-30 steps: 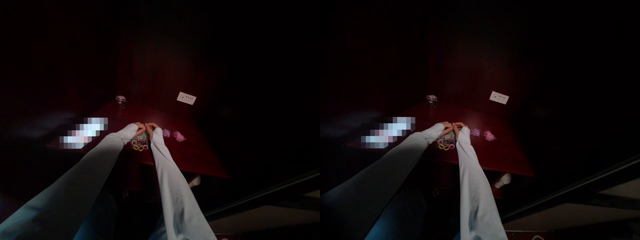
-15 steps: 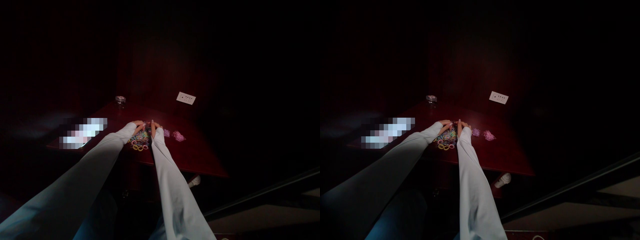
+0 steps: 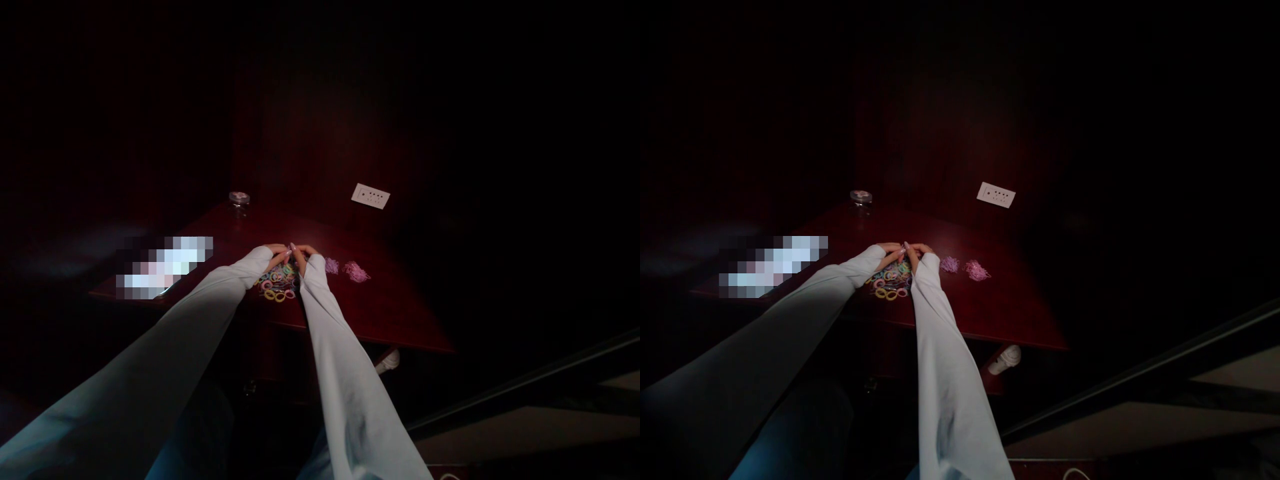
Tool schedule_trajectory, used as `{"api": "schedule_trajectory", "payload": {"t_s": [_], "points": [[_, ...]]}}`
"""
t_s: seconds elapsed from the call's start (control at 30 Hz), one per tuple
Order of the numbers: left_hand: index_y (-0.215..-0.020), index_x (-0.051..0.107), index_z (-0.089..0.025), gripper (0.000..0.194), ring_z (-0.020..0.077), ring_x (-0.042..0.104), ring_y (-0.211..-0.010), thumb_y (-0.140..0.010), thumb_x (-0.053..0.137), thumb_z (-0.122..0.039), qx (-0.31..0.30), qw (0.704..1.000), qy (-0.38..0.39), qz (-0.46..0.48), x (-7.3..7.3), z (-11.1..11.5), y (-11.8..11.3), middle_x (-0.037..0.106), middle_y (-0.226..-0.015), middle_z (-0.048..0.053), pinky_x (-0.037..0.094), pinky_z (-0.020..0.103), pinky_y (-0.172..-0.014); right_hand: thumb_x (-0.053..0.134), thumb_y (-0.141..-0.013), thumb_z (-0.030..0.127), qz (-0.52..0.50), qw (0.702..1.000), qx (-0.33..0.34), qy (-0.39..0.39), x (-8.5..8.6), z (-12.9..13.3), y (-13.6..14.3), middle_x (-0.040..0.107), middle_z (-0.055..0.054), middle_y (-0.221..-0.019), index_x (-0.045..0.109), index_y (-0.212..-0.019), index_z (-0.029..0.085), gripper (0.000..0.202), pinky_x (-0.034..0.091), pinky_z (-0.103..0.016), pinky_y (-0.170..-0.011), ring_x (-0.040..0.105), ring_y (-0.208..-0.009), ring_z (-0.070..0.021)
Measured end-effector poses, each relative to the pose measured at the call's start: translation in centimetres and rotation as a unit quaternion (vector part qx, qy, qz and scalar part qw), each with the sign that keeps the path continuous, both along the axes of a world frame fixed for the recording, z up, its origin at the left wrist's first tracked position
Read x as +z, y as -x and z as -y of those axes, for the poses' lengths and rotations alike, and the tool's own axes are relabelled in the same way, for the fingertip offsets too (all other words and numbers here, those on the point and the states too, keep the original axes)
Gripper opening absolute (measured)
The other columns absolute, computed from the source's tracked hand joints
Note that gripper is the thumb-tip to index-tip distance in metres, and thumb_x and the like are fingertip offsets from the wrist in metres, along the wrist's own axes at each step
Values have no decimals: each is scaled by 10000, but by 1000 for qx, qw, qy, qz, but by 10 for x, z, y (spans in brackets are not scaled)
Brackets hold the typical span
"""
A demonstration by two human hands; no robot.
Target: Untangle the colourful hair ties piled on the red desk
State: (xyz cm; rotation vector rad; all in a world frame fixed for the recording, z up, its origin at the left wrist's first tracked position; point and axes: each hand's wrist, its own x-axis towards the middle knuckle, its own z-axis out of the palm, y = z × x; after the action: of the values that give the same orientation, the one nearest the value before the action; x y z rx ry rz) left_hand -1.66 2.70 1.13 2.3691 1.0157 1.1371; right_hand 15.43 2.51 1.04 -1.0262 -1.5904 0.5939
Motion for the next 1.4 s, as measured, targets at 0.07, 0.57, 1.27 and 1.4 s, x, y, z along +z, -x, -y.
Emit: {"api": "schedule_trajectory", "payload": {"t_s": [0.07, 0.57, 1.27, 1.4], "points": [[-707, 609, -187, 449, 171, 614, -802, -1025, 402, -429, -3, 1000, -3, -7, -1, -1, 0, 644, -788, 16, 475, 269, -809, 601, -828, 724, -31, 999, 9, 33, -2, -1, 3, 696, -19, -736, 741, -821, 188, 554, 457, -237, -616, 591, -679, -140], [-708, 614, -191, 462, 186, 660, -851, -1020, 402, -457, -9, 1000, -3, -12, -4, -3, 0, 689, -846, 34, 492, 274, -828, 713, -770, 676, -121, 988, 67, 75, 0, 7, 5, 724, -22, -718, 708, -869, 180, 506, 523, -242, -655, 657, -651, -138], [-668, 559, -206, 573, 167, 561, -711, -1028, 312, -578, 27, 999, -24, -3, -7, -7, -1, 610, -740, 24, 445, 285, -725, 574, -941, 498, 97, 984, -143, -50, 1, -15, -38, 734, -66, -870, 757, -874, 181, 372, 471, -290, -806, 638, -820, -183], [-682, 573, -204, 554, 163, 564, -713, -1033, 329, -557, 18, 999, -28, -13, -8, -7, 1, 611, -746, 26, 433, 280, -710, 542, -986, 453, 226, 947, -224, -33, 4, -20, -78, 752, -88, -921, 786, -924, 195, 360, 410, -317, -848, 609, -875, -203]]}}
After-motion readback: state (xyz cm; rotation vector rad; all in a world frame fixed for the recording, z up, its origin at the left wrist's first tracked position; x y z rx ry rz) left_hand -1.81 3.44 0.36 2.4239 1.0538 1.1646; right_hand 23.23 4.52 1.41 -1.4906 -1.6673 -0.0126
